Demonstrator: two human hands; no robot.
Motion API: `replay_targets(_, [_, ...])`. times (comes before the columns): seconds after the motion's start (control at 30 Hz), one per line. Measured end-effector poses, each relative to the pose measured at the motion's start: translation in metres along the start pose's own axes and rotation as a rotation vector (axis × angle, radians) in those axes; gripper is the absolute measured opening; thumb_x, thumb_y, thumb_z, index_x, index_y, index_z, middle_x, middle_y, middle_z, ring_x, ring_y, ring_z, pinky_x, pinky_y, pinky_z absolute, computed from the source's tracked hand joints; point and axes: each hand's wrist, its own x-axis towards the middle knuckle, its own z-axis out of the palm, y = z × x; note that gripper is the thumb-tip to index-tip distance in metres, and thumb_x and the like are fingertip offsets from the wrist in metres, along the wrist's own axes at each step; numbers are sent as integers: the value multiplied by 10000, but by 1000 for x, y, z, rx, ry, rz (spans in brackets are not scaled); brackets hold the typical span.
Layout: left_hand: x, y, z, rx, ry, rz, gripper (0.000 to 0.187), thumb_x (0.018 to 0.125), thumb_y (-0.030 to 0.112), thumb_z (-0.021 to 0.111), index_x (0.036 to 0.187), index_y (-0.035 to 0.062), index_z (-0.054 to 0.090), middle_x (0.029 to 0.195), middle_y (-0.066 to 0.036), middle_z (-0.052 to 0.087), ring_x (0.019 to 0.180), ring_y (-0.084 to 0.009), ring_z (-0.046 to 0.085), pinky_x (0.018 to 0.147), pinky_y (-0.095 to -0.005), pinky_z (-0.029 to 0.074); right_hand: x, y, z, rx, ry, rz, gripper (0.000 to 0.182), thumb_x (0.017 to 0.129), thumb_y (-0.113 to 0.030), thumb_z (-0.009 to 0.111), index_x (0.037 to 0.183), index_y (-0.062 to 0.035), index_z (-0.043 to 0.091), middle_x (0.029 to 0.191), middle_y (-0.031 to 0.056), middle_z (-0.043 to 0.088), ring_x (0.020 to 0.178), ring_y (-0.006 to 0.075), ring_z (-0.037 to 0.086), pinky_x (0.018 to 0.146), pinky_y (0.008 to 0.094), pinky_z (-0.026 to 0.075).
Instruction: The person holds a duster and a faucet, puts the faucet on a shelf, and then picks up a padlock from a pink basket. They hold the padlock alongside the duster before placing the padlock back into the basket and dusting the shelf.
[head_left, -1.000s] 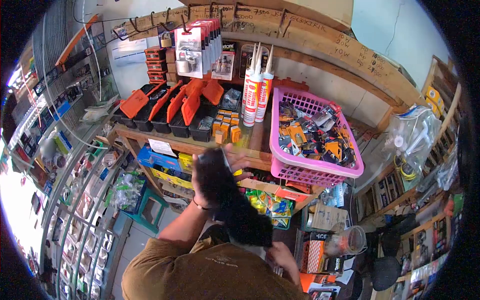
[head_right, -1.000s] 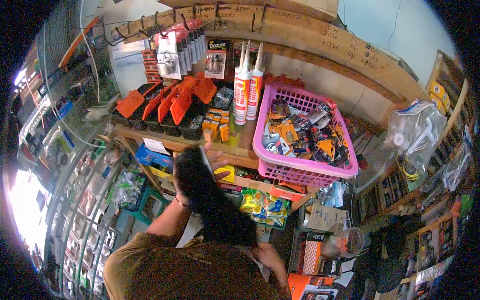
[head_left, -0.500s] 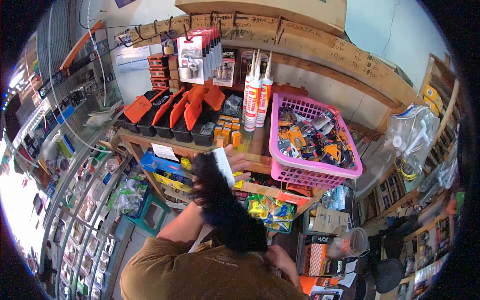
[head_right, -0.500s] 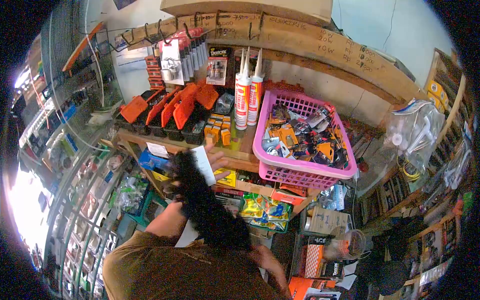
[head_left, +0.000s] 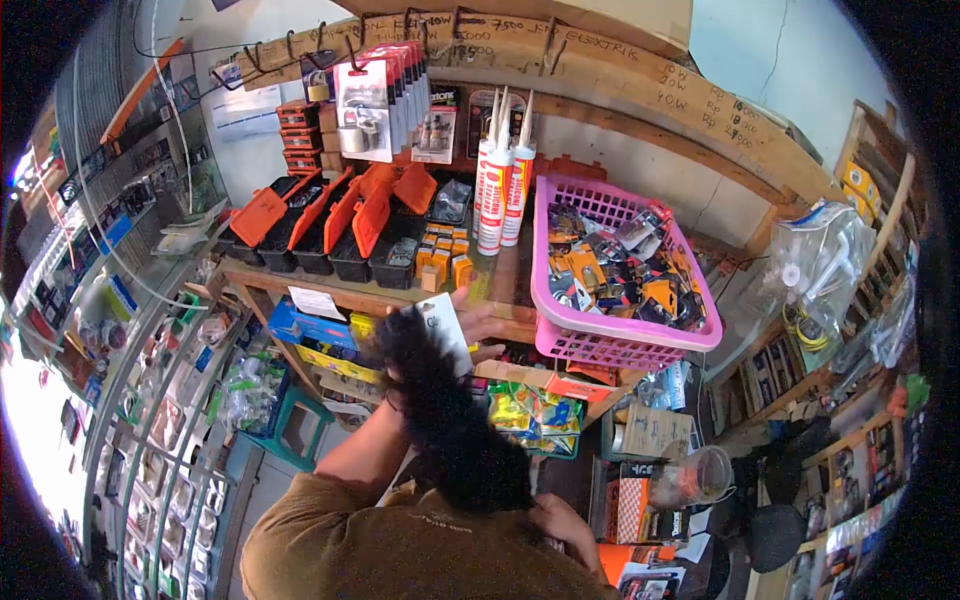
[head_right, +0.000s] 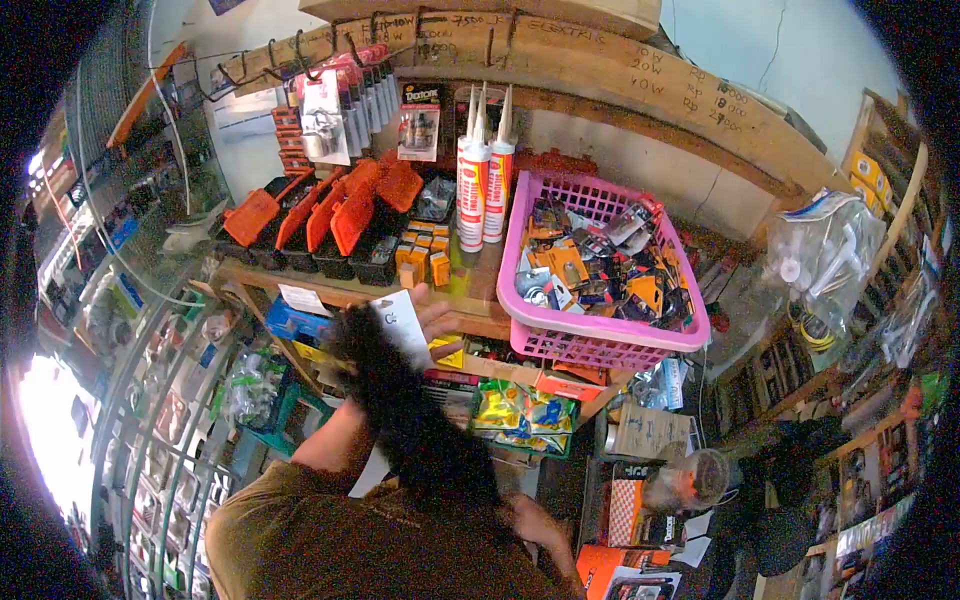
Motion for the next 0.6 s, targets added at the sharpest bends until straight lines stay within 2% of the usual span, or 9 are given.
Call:
replay_targets(0.03, [-6,-1,1,381,286,-8,743,793,621,272,1297,77,236,1230,-232,374,1124,-362,397,929,-537,293,3,18,-1,104,-56,200,148,763,-119,507,691,5,543,605,116,527,562,210,503,508,335,360])
replay_targets(0.07, [-8,0,22,113,36,37,765,786,635,266,1293,62,247,1232,-216,383,1121,-357,400,932,-525,295,7,37,-1,207,-113,402,198,757,-160,532,764,35,562,668,196,575,666,325,570,612,422,422])
replay_targets(0.17, [-5,-3,34,61,351,78,782,779,658,234,1289,66,271,1226,-185,407,1120,-355,402,947,-499,289,14,89,10,13,-148,257,202,760,-172,541,749,29,559,623,184,557,610,313,549,594,408,422])
replay_targets(0.2, [-9,-1,35,-124,111,33,745,791,641,231,1288,89,278,1231,-196,395,1122,-345,404,947,-505,283,11,89,12,15,-156,264,202,760,-172,541,749,29,559,623,184,557,610,313,549,594,408,422])
replay_targets(0.3, [-9,-1,-1,459,282,35,714,793,629,263,1275,103,298,1240,-209,375,1117,-339,409,936,-512,294,14,64,5,4,-74,-68,128,794,-112,505,702,-24,519,558,31,478,481,103,431,432,265,334])
replay_targets(0.33, [-8,2,22,169,65,49,715,792,625,279,1272,95,304,1237,-187,390,1121,-330,407,935,-514,295,18,34,-9,214,-96,263,128,795,-121,513,736,-9,531,603,45,506,547,107,455,480,277,360])
replay_targets(0.4, [-9,1,27,21,439,78,724,790,619,282,1261,70,325,1227,-161,415,1122,-342,405,933,-545,277,18,24,-14,427,-123,601,140,796,-129,520,770,7,543,649,58,534,613,111,479,528,290,386])
replay_targets(0.5, [-7,2,1,71,199,35,686,795,605,297,1269,110,321,1241,-182,394,1129,-357,394,939,-548,267,9,55,8,87,38,-207,211,795,-191,527,837,15,546,640,56,543,595,153,496,529,326,385])
replay_targets(0.6, [-5,4,11,146,67,34,713,806,600,276,1278,67,280,1256,-195,364,1143,-371,370,950,-527,266,23,39,-15,67,-246,196,233,794,-216,517,834,11,551,605,41,526,561,175,497,510,339,380])
